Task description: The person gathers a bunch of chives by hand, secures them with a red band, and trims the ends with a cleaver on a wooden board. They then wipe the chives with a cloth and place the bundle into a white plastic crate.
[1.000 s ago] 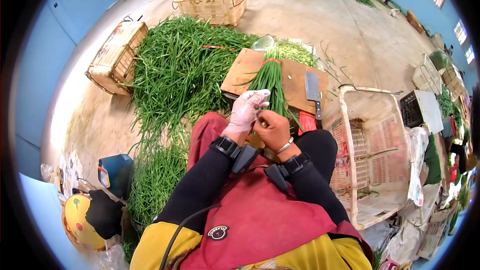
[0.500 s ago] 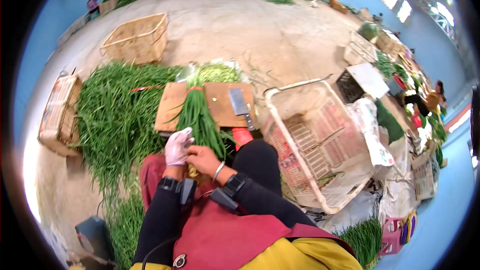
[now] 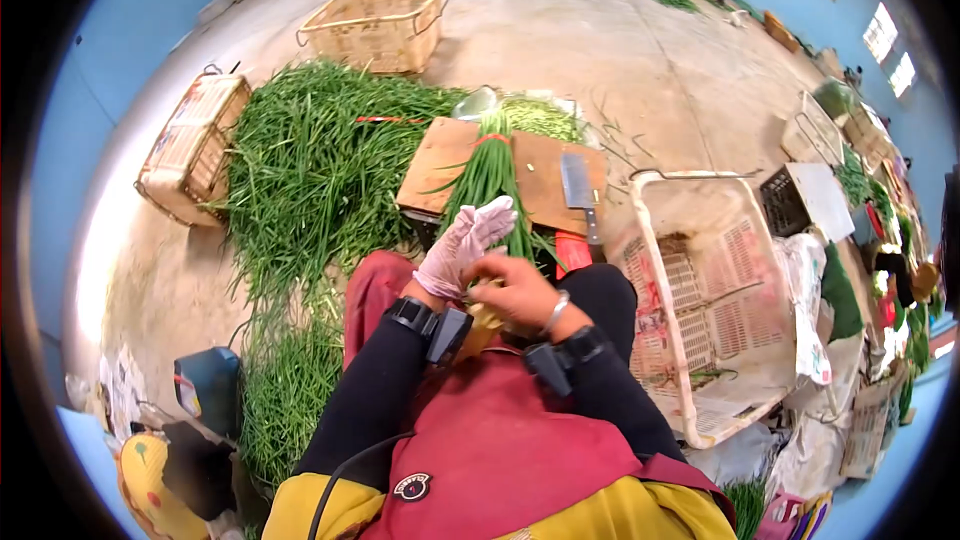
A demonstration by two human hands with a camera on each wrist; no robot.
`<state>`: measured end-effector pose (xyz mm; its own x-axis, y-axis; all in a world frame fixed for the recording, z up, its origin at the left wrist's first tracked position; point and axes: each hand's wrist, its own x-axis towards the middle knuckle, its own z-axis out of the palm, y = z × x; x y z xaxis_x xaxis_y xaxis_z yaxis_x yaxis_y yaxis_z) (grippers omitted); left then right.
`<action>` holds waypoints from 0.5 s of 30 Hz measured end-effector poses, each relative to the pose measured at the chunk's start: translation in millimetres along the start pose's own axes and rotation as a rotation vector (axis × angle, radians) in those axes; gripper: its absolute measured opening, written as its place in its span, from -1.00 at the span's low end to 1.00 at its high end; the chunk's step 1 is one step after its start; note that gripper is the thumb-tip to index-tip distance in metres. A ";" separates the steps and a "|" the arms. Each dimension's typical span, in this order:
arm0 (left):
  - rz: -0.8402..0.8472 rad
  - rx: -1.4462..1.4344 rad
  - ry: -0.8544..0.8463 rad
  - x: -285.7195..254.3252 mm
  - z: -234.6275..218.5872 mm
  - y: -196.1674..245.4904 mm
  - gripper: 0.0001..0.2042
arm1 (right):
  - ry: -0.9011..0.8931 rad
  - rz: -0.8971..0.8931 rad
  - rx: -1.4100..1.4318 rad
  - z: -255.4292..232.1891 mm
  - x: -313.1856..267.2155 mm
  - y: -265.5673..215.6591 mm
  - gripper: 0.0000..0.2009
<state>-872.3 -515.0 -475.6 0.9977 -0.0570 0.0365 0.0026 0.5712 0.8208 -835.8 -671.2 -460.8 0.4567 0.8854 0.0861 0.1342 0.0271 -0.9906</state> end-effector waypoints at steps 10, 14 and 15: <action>-0.298 0.220 -0.071 -24.1 15.6 -9.2 -0.69 | 0.641 -0.089 0.608 -76.2 -4.1 5.3 -0.88; -0.283 0.312 0.156 -27.6 6.4 -5.7 -0.83 | 0.723 -0.063 0.663 -87.2 -10.1 17.7 -0.88; -0.181 0.273 0.176 -24.8 -2.6 -14.5 -0.83 | 0.755 -0.040 0.649 -85.2 -9.2 20.7 -0.87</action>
<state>-896.9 -519.8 -489.9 0.9791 0.0177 -0.2025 0.1860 0.3235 0.9278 -762.3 -718.3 -473.1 0.9324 0.3570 -0.0572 -0.2419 0.4985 -0.8325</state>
